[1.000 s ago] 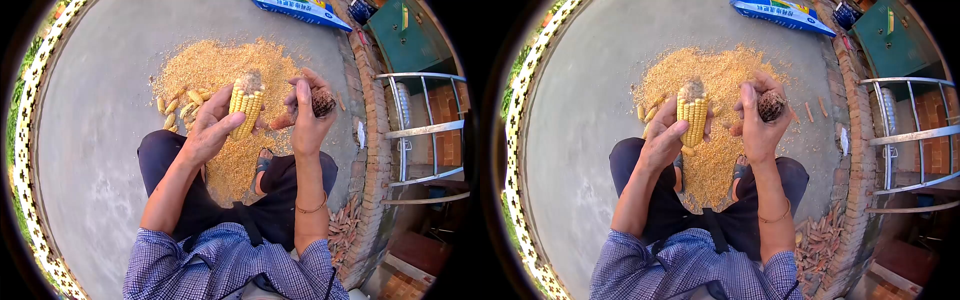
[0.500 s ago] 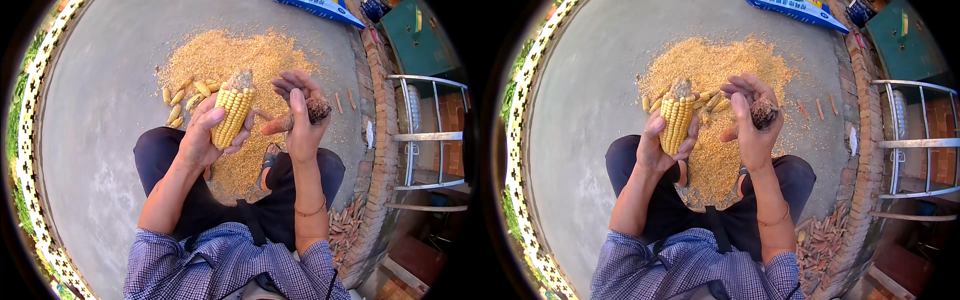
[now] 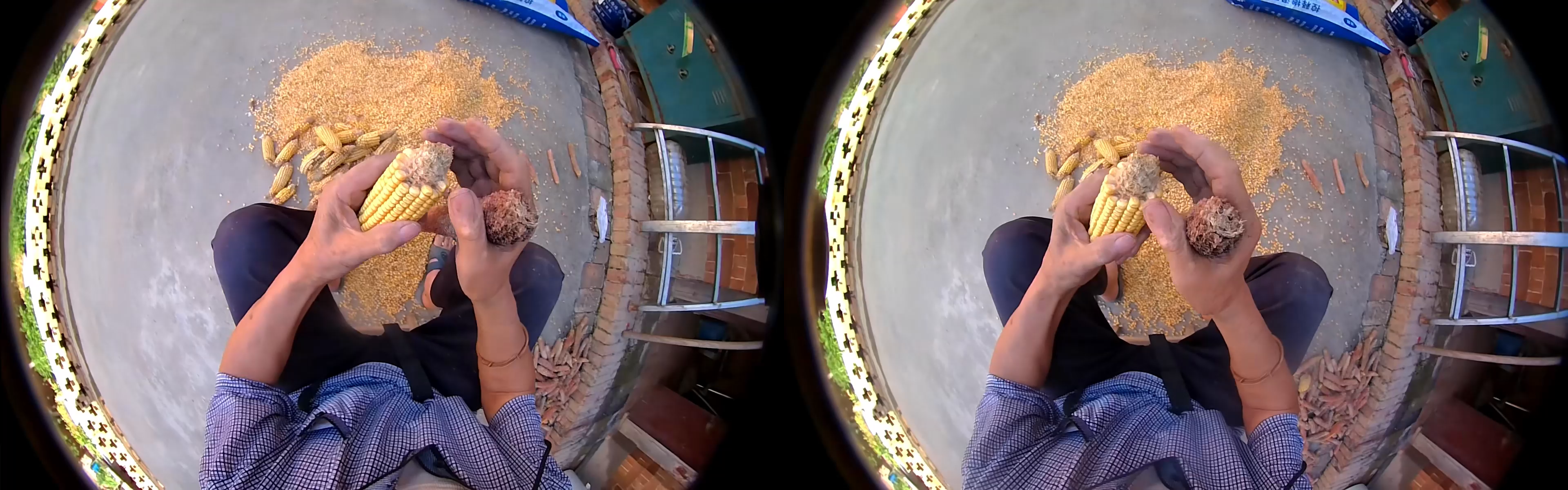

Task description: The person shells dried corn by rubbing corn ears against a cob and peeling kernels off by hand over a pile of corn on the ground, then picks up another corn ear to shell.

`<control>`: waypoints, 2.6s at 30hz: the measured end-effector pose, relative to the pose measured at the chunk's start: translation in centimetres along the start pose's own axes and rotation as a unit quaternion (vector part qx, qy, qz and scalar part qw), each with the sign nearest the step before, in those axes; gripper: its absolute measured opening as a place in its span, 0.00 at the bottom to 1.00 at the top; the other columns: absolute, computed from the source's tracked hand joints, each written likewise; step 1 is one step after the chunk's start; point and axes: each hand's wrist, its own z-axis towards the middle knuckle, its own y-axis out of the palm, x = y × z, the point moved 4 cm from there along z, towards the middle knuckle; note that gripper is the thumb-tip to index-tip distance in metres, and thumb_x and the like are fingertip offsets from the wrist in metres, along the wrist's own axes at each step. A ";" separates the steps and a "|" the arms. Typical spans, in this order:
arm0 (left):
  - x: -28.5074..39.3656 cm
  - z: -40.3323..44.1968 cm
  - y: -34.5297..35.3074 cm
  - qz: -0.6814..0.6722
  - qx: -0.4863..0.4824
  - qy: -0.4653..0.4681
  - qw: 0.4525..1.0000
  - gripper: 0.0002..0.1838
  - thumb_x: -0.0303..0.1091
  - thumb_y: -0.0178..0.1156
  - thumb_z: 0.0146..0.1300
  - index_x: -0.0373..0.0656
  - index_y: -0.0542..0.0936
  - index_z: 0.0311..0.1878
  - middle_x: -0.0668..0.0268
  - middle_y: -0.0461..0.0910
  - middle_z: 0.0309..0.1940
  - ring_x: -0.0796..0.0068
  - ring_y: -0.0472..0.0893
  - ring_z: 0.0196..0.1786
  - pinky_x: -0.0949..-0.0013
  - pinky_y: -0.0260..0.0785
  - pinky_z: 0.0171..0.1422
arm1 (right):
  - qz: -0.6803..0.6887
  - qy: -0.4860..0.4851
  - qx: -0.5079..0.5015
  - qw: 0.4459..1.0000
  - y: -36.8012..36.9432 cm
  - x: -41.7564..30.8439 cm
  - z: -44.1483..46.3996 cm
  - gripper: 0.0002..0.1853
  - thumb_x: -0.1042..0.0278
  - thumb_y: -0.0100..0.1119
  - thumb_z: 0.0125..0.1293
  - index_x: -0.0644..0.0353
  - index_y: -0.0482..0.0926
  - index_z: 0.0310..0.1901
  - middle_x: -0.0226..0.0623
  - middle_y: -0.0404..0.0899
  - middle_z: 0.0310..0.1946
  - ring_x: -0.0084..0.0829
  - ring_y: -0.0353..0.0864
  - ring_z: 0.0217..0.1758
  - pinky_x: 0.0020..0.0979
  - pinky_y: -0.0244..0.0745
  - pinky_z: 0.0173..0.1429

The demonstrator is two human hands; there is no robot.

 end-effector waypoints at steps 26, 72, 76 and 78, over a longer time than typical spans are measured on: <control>-3.5 0.0 1.8 -0.180 -0.073 -0.106 0.975 0.30 0.48 0.64 0.62 0.35 0.70 0.58 0.61 0.75 0.32 0.78 0.72 0.23 0.78 0.60 0.19 | 0.011 0.248 0.095 0.964 -3.0 1.8 0.3 0.11 0.67 0.60 0.69 0.67 0.78 0.45 0.46 0.84 0.37 0.33 0.86 0.40 0.32 0.83 0.46; -4.8 1.3 1.8 0.278 0.080 0.072 0.954 0.27 0.51 0.36 0.79 0.34 0.75 0.51 0.63 0.78 0.33 0.79 0.76 0.34 0.70 0.71 0.40 | -0.414 0.001 -0.020 0.910 -0.8 2.6 -1.4 0.17 0.73 0.70 0.58 0.63 0.78 0.48 0.42 0.80 0.47 0.33 0.80 0.49 0.32 0.75 0.50; -6.7 1.2 2.0 0.202 0.061 -0.011 0.977 0.27 0.49 0.36 0.79 0.33 0.75 0.52 0.64 0.77 0.31 0.79 0.75 0.32 0.72 0.69 0.37 | -0.333 0.079 0.095 0.935 -2.5 3.3 -1.5 0.09 0.73 0.66 0.63 0.66 0.80 0.42 0.37 0.84 0.33 0.25 0.82 0.34 0.26 0.76 0.40; -6.3 1.5 2.3 0.108 0.061 -0.077 0.989 0.26 0.49 0.36 0.79 0.34 0.75 0.52 0.65 0.77 0.29 0.80 0.75 0.28 0.74 0.68 0.30 | -0.223 0.151 0.121 0.955 -3.4 4.2 -0.7 0.09 0.72 0.65 0.65 0.67 0.80 0.43 0.38 0.84 0.33 0.25 0.82 0.35 0.26 0.77 0.41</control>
